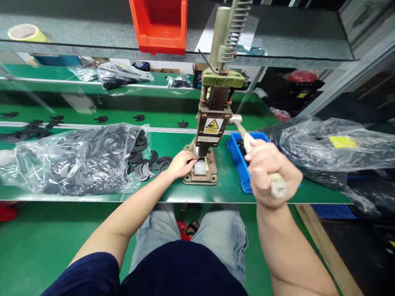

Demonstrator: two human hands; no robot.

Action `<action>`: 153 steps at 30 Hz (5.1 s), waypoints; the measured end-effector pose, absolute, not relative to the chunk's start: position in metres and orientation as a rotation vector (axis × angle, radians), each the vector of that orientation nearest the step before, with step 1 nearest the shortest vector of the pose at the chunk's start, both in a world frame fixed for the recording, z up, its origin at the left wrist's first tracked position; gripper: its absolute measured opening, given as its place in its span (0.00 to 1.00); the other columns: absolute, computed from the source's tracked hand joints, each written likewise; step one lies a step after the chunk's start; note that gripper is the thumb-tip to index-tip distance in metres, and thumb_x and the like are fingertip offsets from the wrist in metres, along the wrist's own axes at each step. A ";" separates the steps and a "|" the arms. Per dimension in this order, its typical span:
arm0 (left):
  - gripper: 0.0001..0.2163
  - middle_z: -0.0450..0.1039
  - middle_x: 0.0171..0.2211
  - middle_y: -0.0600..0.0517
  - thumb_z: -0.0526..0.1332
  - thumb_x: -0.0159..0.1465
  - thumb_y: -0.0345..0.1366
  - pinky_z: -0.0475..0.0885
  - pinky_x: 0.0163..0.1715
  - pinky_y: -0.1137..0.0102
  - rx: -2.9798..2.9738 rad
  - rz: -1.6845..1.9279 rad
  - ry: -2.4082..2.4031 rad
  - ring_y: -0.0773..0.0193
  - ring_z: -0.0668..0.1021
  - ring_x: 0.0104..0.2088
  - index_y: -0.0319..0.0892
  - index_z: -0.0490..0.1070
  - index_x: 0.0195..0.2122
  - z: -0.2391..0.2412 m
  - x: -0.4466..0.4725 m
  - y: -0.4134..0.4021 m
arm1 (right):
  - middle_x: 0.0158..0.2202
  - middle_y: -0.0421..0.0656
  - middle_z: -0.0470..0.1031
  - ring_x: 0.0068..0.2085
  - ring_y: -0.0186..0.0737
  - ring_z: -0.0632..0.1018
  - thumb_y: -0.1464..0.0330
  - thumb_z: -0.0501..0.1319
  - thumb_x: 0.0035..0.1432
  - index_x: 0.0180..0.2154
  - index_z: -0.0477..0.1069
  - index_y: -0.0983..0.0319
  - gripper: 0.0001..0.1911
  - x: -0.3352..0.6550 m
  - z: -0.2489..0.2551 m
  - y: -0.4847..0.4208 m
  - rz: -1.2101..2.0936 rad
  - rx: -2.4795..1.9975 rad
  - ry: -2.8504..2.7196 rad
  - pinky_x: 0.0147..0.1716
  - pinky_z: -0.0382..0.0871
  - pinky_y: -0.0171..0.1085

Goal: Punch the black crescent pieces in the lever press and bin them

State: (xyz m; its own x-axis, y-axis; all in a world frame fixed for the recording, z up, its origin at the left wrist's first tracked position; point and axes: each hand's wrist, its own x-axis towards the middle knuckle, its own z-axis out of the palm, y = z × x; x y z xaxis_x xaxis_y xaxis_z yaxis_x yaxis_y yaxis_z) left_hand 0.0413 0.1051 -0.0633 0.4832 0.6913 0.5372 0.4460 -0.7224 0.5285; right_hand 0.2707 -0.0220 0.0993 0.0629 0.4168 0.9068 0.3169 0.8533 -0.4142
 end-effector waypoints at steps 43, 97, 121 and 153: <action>0.16 0.79 0.25 0.51 0.71 0.67 0.42 0.75 0.27 0.73 1.264 0.592 1.032 0.66 0.81 0.24 0.42 0.64 0.39 -0.031 -0.017 0.118 | 0.24 0.36 0.73 0.35 0.45 0.79 0.68 0.66 0.53 0.25 0.68 0.55 0.08 0.268 0.034 -0.023 -0.081 -0.619 -1.441 0.58 0.74 0.65; 0.08 0.78 0.45 0.43 0.63 0.69 0.38 0.72 0.46 0.66 2.321 0.324 1.762 0.54 0.80 0.46 0.42 0.75 0.46 -0.032 -0.073 0.145 | 0.24 0.37 0.74 0.35 0.44 0.80 0.65 0.67 0.55 0.24 0.69 0.56 0.11 0.269 0.033 -0.022 -0.098 -0.628 -1.419 0.57 0.74 0.66; 0.16 0.76 0.26 0.54 0.60 0.71 0.51 0.66 0.27 0.73 1.826 0.661 1.334 0.65 0.76 0.26 0.42 0.72 0.37 -0.030 -0.004 0.113 | 0.23 0.37 0.73 0.35 0.42 0.79 0.64 0.68 0.56 0.23 0.68 0.58 0.14 0.265 0.033 -0.019 -0.114 -0.587 -1.406 0.56 0.74 0.64; 0.12 0.70 0.16 0.55 0.64 0.73 0.40 0.63 0.16 0.78 1.284 0.396 1.250 0.71 0.71 0.14 0.40 0.70 0.34 -0.018 0.041 0.124 | 0.27 0.37 0.70 0.36 0.42 0.79 0.56 0.69 0.57 0.31 0.71 0.56 0.13 0.257 0.076 -0.012 -0.137 -0.546 -1.348 0.54 0.76 0.61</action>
